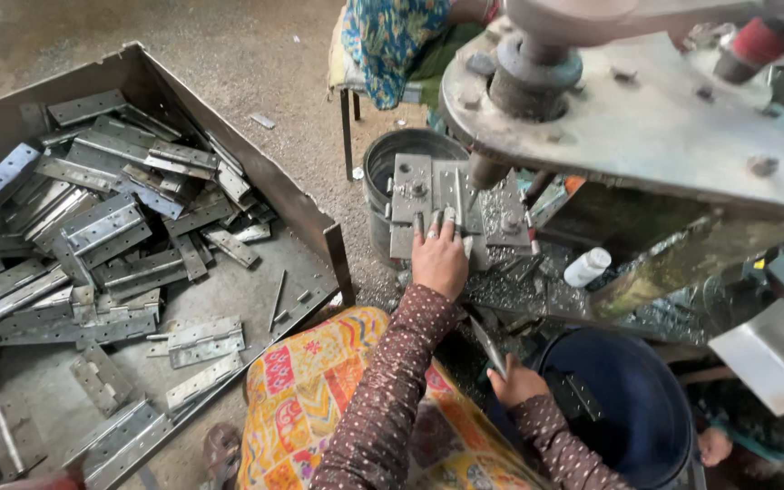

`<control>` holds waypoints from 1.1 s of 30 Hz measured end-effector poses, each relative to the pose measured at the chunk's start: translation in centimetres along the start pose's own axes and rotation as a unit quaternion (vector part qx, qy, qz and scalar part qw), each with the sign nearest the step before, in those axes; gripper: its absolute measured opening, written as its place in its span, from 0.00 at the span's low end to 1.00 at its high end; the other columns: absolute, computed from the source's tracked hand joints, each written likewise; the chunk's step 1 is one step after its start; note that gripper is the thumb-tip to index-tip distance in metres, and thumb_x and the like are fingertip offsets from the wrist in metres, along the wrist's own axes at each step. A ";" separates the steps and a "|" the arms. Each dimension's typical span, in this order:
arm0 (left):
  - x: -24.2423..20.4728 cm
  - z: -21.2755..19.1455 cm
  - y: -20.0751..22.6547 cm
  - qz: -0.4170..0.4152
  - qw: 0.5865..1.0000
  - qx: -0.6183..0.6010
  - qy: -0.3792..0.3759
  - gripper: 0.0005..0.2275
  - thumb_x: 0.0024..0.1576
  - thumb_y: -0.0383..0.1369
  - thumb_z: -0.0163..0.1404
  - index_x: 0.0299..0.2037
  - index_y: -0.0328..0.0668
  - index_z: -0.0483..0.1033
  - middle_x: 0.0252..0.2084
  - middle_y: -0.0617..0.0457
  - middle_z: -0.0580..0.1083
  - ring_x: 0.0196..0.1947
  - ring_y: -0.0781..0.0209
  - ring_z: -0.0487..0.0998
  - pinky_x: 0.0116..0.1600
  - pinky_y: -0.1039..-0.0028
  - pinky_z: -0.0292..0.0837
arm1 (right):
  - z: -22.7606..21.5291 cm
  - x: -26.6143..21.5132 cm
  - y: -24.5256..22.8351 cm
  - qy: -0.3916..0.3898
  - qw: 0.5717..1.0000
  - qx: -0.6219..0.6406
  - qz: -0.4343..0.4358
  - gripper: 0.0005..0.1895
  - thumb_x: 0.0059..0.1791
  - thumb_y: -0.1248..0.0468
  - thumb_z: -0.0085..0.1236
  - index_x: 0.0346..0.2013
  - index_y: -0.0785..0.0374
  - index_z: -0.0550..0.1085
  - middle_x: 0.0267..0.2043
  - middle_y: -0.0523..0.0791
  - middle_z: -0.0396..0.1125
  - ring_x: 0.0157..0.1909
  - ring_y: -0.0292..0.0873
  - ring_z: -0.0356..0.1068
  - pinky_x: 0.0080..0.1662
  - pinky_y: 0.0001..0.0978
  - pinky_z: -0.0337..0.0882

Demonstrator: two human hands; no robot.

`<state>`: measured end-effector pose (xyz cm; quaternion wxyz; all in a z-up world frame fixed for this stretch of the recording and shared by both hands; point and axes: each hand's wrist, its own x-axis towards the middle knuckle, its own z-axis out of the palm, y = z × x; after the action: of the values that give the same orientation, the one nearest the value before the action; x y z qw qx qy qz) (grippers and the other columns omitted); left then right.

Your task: The person repeatedly picks metal hinge pieces from a bin, places them into a press machine, and operates the lever to process them. The person then removes the processed pieces and returns them to the bin, continuing this cycle throughout the clip.

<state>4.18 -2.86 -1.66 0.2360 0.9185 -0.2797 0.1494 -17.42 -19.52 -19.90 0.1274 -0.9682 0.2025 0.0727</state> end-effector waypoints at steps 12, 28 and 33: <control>3.0 0.8 -1.1 -0.040 0.998 0.005 -0.042 0.12 0.59 0.30 0.44 0.42 0.36 0.81 0.59 0.42 0.74 0.59 0.46 0.74 0.70 0.44 0.58 | -5.8 1.0 -1.6 -0.082 0.996 -0.008 0.026 0.33 0.47 0.39 0.56 0.51 0.64 0.68 0.30 0.54 0.75 0.33 0.56 0.78 0.39 0.47 0.78; 5.4 -0.4 -1.1 -0.030 0.992 0.037 -0.116 0.16 0.60 0.41 0.44 0.30 0.46 0.84 0.69 0.45 0.65 0.72 0.44 0.58 0.74 0.41 0.36 | -6.7 2.1 -0.8 -0.129 0.991 -0.020 0.024 0.32 0.46 0.40 0.57 0.48 0.65 0.70 0.34 0.54 0.77 0.39 0.56 0.78 0.45 0.47 0.77; 1.7 -2.1 -1.3 0.001 0.998 -0.058 -0.001 0.17 0.64 0.44 0.45 0.38 0.40 0.81 0.66 0.46 0.69 0.73 0.50 0.62 0.70 0.42 0.48 | -6.7 2.9 -0.2 -0.061 0.997 -0.041 0.029 0.33 0.45 0.39 0.58 0.53 0.60 0.70 0.39 0.57 0.76 0.44 0.60 0.77 0.49 0.50 0.75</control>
<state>6.03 -1.61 0.33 0.2880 0.9033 -0.2893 0.1321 -14.12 -22.27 -14.01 0.0971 -0.9603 0.2190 0.1432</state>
